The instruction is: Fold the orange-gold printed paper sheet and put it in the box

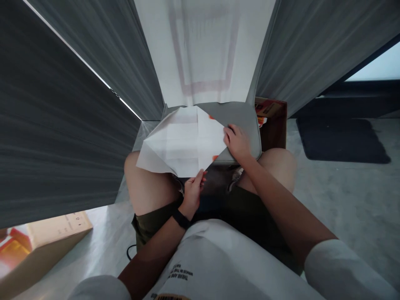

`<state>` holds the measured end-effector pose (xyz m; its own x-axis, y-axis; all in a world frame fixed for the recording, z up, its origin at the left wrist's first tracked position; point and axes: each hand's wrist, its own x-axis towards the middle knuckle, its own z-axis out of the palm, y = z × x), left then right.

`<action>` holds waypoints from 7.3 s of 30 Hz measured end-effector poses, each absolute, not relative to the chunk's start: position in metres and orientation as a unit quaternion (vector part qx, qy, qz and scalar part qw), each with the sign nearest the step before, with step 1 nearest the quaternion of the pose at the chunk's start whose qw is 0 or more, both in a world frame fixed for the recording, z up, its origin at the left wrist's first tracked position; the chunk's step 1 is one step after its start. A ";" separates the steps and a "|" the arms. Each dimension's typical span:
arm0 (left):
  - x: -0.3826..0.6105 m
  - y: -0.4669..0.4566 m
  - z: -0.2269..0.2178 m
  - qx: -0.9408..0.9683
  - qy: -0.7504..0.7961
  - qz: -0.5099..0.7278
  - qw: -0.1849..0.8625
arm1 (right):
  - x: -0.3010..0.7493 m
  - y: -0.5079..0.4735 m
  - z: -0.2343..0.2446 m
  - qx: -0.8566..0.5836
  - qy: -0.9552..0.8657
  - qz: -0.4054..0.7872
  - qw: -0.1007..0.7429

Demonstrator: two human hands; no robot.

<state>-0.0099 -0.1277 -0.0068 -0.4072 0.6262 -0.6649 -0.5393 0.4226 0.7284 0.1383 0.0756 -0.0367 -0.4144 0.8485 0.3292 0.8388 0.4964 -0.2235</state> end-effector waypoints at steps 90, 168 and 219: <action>-0.001 -0.124 -0.009 0.054 0.628 0.549 0.550 | 0.164 0.037 -0.030 -0.506 -0.828 0.061 0.234; -0.187 -0.046 -0.027 0.029 0.629 0.688 0.361 | 0.152 0.004 -0.029 -0.628 -0.684 0.144 0.341; -0.205 -0.047 -0.019 0.204 0.760 0.599 0.150 | 0.188 -0.005 -0.013 -0.532 -0.779 0.141 0.301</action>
